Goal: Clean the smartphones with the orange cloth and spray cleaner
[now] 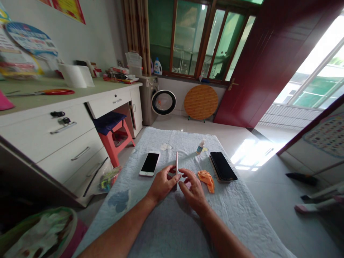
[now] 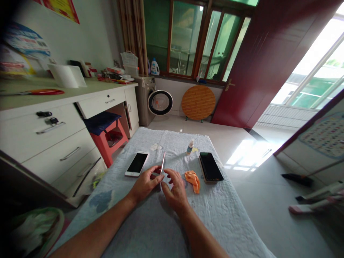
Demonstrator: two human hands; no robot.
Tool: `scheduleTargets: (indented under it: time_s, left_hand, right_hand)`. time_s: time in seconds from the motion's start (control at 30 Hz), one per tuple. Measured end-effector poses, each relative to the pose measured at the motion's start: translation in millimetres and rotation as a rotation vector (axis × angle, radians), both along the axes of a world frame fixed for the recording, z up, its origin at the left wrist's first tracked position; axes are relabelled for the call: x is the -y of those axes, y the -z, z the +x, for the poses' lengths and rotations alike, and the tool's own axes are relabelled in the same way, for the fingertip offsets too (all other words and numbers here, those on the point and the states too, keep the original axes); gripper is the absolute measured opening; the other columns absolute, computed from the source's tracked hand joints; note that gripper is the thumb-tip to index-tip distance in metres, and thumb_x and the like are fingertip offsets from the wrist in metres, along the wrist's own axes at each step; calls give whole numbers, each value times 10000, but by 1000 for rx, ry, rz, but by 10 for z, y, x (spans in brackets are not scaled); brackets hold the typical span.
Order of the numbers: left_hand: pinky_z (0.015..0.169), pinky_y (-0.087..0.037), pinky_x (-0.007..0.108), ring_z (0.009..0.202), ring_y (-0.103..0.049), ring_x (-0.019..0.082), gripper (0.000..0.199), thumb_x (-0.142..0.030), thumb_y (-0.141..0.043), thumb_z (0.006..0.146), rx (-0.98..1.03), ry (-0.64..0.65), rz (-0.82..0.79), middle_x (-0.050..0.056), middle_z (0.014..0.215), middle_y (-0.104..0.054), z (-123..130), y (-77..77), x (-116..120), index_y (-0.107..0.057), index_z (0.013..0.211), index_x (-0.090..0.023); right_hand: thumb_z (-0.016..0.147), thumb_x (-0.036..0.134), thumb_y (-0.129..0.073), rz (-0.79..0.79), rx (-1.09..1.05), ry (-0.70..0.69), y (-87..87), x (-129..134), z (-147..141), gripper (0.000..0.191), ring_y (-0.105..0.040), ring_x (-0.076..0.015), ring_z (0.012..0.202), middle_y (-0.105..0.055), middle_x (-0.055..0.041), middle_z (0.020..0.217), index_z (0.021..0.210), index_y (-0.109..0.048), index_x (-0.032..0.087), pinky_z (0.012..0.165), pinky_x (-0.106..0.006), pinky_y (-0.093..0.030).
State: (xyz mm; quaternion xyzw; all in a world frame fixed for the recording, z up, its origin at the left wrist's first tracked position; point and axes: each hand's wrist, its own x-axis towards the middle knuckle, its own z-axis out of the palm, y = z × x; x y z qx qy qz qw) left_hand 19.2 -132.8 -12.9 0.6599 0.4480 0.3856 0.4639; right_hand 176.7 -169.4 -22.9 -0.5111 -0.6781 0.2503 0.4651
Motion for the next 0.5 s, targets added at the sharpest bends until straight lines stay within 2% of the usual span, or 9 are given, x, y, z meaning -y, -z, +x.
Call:
scheduleTargets:
  time_s: [0.07, 0.23, 0.37, 0.5]
  left_hand:
    - [604, -511, 263, 674, -642, 165, 449, -407, -580, 823, 15, -14, -19, 72, 989, -692, -21, 3, -24, -585, 1177, -131]
    - [745, -519, 304, 789, -664, 200, 390, -265, -556, 750, -13, -156, -16, 65, 911, -709, -58, 25, -98, -641, 1097, -110]
    - [709, -519, 282, 791, -667, 193, 402, -225, -556, 702, 100, -134, -139, 65, 920, -711, -5, 83, -98, -661, 1075, -115]
    - [689, -509, 256, 798, -661, 175, 403, -233, -591, 711, 134, -139, -195, 74, 958, -696, 75, 144, -50, -656, 1090, -113]
  right_hand:
    - [788, 204, -530, 1, 2, 23, 24, -17, 10, 364, -584, -165, 893, -632, -64, 1089, 1145, -602, 208, 769, -285, -488]
    - [806, 231, -503, -15, 31, 182, 101, -102, 81, 273, -583, -160, 794, -647, -67, 973, 1038, -635, 172, 723, -283, -477]
    - [816, 257, -495, -49, 138, 288, 121, -137, 165, 272, -590, -182, 796, -662, -72, 951, 1019, -651, 167, 757, -314, -464]
    - [828, 265, -495, -91, 232, 318, 131, -138, 219, 276, -591, -206, 855, -658, -83, 978, 1039, -644, 168, 799, -338, -452]
